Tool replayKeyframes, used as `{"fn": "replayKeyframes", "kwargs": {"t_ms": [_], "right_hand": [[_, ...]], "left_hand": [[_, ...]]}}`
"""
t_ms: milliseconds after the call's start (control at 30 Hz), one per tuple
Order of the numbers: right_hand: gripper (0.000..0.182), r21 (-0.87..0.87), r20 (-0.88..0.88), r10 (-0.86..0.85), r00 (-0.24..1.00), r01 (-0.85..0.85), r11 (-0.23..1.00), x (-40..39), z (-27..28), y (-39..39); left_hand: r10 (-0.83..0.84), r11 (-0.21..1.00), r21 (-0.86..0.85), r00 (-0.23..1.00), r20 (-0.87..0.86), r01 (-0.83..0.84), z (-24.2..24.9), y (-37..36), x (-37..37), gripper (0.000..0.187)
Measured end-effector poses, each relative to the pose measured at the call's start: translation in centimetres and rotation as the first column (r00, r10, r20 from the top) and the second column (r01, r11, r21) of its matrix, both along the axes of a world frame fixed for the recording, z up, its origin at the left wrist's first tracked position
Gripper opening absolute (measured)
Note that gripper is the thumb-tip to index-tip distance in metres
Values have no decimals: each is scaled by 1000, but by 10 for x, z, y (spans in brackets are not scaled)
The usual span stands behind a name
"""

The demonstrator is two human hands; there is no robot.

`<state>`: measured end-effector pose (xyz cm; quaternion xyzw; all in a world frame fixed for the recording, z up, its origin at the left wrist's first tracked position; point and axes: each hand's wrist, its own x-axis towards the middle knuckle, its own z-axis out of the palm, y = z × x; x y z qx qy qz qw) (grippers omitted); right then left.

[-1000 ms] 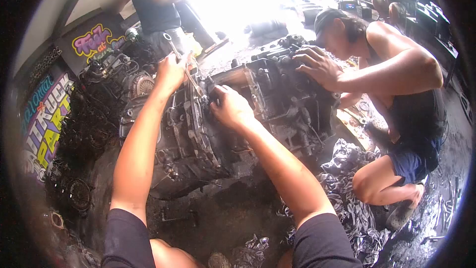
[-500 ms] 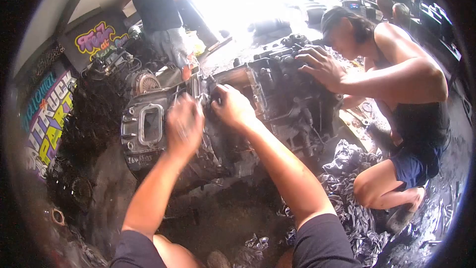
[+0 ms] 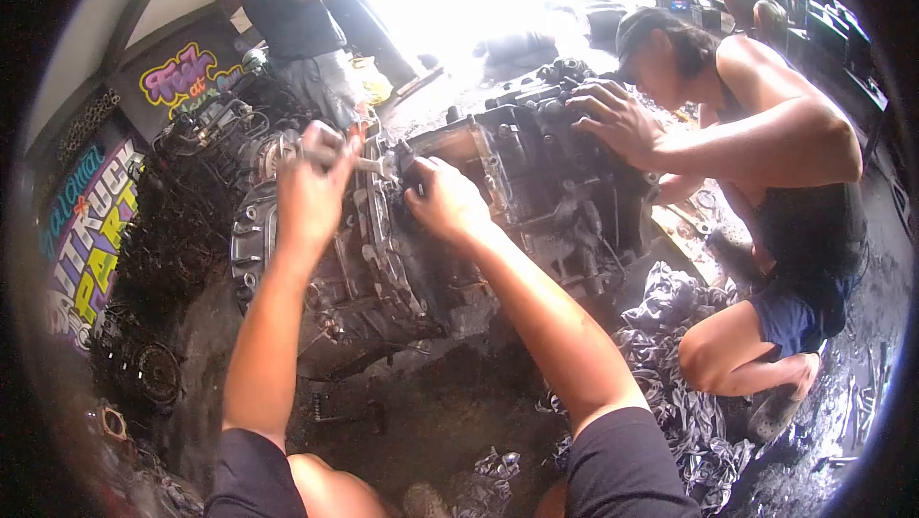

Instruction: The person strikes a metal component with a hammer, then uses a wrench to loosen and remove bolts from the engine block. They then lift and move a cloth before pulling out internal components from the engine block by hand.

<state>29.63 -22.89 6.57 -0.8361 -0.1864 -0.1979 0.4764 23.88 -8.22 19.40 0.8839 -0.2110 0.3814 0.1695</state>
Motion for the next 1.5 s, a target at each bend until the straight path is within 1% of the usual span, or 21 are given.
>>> {"fn": "replayKeyframes", "kwargs": {"t_ms": [133,233,267,367,433,467,533,600,667,700,733,767,800,933,1033,1067,1167,1233,1367,1433,1500], "right_hand": [[41,16,-12,-1,1000,1,1000,-4,2,-1],[38,30,21,8,1000,-9,1000,0,-1,-1],[37,31,7,12,1000,-13,999,0,-1,-1],[37,28,-29,26,999,-26,999,-4,4,0],[39,20,-39,32,999,-31,999,1,1,1],[39,19,-22,26,999,-26,999,2,-1,1],[40,21,11,14,1000,-15,1000,4,-4,1],[41,18,16,13,1000,-13,1000,6,-6,2],[40,27,25,15,1000,-16,1000,9,-9,2],[39,38,30,18,999,-19,999,10,-13,3],[38,50,33,18,999,-20,999,11,-15,4],[36,53,33,22,999,-24,998,10,-13,2],[34,51,30,33,999,-34,998,6,-8,0],[28,89,27,35,999,-38,995,6,-7,2],[28,77,-3,35,999,-35,996,3,-3,1],[28,89,17,48,999,-50,995,4,-5,1],[28,92,39,55,998,-58,994,7,-8,-1],[29,54,2,33,999,-33,998,0,0,-1],[36,29,-34,41,999,-40,999,-4,4,-2],[40,49,-17,38,999,-37,998,4,-5,0],[43,28,-7,34,999,-34,999,5,-4,0]], "left_hand": [[26,999,-25,988,-154,-30,20,19,65,25],[96,995,12,933,-347,-98,32,19,93,49],[159,987,88,921,-354,-137,35,18,101,37],[169,986,62,893,-416,-158,23,27,152,40],[231,972,116,932,-279,-207,-4,42,186,45],[222,971,130,956,-193,-200,-12,41,184,46],[175,984,72,956,-235,-163,-8,33,157,46],[103,992,-58,992,-77,-108,-11,17,94,39],[107,989,-84,980,-169,-123,-43,3,10,19],[-98,990,104,995,-3,98,-70,10,-14,13],[-111,874,481,992,65,66,-79,10,-40,12],[-115,836,538,993,-18,107,-97,13,-52,19],[-168,822,557,985,37,119,-105,19,-54,28],[-339,809,535,937,87,243,-97,15,-60,29],[-281,896,372,959,47,244,-74,4,-64,21],[-172,960,232,984,53,155,-64,2,-62,15],[-49,997,66,993,104,43,-25,5,-26,20],[-82,991,-112,995,-59,75,6,4,0,23],[68,998,-3,986,-151,-69,19,20,71,30],[2,994,107,989,-149,14,15,33,106,32],[-25,995,81,939,-344,57,26,37,129,33]]}}
